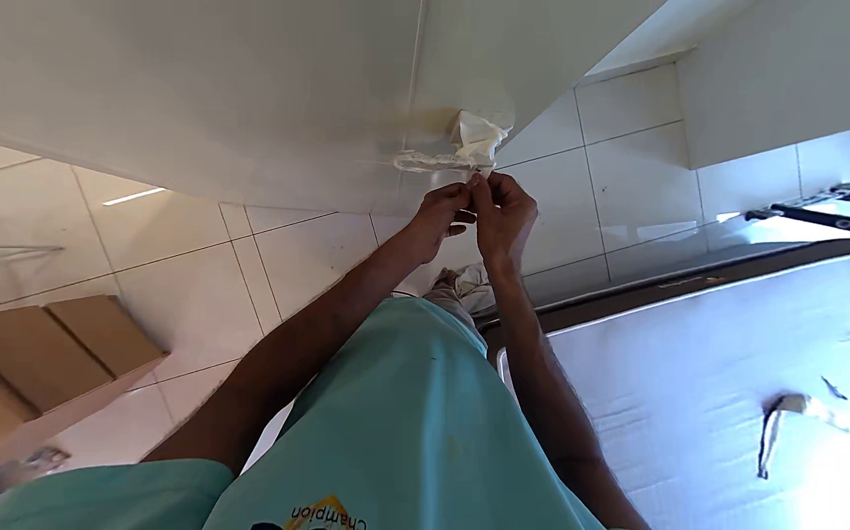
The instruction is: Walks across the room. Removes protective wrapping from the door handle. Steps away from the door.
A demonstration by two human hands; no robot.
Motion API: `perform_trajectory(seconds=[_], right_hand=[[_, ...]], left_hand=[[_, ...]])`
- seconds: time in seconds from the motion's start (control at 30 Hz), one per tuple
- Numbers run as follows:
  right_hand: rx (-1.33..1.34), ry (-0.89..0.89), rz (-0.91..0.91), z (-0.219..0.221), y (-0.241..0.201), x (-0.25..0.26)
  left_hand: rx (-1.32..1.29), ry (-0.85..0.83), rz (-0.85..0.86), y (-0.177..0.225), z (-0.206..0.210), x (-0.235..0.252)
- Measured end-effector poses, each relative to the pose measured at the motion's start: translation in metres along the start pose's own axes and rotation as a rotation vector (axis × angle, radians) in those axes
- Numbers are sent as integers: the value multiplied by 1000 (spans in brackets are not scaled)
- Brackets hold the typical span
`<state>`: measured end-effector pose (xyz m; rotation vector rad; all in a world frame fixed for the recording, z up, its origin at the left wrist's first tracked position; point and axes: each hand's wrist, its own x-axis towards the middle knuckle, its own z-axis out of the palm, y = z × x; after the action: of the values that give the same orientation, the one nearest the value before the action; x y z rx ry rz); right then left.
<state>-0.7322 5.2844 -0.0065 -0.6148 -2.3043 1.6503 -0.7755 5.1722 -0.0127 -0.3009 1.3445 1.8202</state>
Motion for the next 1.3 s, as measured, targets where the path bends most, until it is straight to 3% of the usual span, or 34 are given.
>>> perform_trajectory(seconds=[0.17, 0.23, 0.33, 0.43, 0.53, 0.67, 0.77, 0.83, 0.9, 1.0, 1.07, 1.13, 1.2, 1.3], right_hand=[[-59, 14, -11, 9, -5, -6], [-88, -8, -39, 6, -1, -6], [-212, -42, -62, 3, 5, -4], [-399, -32, -115, 4, 5, -5], [-539, -5, -207, 4, 4, -5], [-743, -104, -279, -21, 37, -4], [-606, -212, -14, -70, 106, -34], [-422, -164, 116, -86, 128, -56], [-312, -133, 165, -91, 129, -74], [-141, -146, 121, -79, 103, -57], [9, -201, 42, -68, 68, -52], [128, -276, -56, -56, 35, -47], [191, -330, -133, -48, 13, -41], [241, -376, -155, -39, 3, -33]], left_hand=[[381, -3, 164, 9, -10, -37], [624, 40, 372, 7, -23, -54], [999, 298, 746, 17, -29, -78], [1284, 453, 914, 39, -28, -70], [1478, 452, 954, 48, -37, -45], [1555, 462, 974, 51, -46, -31], [1543, 450, 958, 50, -42, -30], [1449, 450, 978, 52, -45, -23], [1332, 416, 1009, 41, -44, -30], [1255, 324, 1145, 27, -32, -45], [1138, 108, 969, 10, -21, -55], [866, -123, 593, 2, -17, -56], [511, -175, 344, 0, -17, -56], [255, -145, 226, 3, -31, -57]])
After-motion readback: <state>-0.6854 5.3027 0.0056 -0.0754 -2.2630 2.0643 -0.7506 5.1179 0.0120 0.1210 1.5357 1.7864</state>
